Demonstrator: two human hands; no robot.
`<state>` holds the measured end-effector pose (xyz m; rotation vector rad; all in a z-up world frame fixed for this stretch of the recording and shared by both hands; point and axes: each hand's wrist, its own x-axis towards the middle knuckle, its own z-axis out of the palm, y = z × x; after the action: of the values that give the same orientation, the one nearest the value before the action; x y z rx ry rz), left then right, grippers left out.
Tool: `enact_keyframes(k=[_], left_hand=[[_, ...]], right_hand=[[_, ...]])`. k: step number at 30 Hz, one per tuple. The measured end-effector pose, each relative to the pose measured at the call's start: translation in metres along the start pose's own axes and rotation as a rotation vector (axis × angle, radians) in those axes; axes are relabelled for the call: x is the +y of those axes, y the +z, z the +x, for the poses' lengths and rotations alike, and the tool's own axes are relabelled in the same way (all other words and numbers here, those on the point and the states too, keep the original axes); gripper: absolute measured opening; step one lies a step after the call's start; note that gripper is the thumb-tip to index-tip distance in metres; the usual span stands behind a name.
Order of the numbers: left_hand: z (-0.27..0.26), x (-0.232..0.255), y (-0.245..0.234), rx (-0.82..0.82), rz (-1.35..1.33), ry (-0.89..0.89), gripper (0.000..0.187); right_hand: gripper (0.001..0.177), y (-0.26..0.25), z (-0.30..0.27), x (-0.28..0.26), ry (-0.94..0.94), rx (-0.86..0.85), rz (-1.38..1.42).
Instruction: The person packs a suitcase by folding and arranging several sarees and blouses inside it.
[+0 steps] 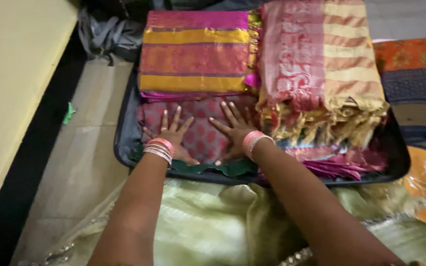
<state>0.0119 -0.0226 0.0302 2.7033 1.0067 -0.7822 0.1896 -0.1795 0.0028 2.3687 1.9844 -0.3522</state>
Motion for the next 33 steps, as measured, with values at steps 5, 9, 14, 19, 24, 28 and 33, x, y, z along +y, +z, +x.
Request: enact_keyframes(k=[5, 9, 14, 19, 24, 28, 33], left_hand=[[0.006, -0.002, 0.02, 0.01, 0.015, -0.076, 0.151], [0.035, -0.018, 0.074, 0.219, 0.142, -0.096, 0.155], [0.093, -0.046, 0.14, 0.51, 0.277, -0.206, 0.098], [0.104, -0.048, 0.159, 0.526, 0.269, -0.214, 0.052], [0.087, -0.028, 0.139, 0.33, 0.184, -0.287, 0.049], [0.051, -0.017, 0.098, 0.238, 0.127, -0.264, 0.083], [0.002, 0.01, 0.041, -0.061, -0.134, -0.254, 0.145]], right_hand=[[0.141, 0.018, -0.001, 0.009, 0.009, -0.056, -0.045], [0.15, 0.045, 0.0, 0.027, -0.207, -0.094, -0.229], [0.156, 0.055, -0.011, 0.037, -0.119, -0.205, -0.178], [0.157, 0.054, -0.018, 0.032, -0.026, -0.174, -0.062], [0.158, 0.038, -0.029, 0.024, -0.013, -0.149, 0.041], [0.153, 0.034, -0.035, 0.019, 0.053, -0.188, -0.061], [0.146, 0.089, -0.018, 0.044, -0.085, -0.06, -0.063]])
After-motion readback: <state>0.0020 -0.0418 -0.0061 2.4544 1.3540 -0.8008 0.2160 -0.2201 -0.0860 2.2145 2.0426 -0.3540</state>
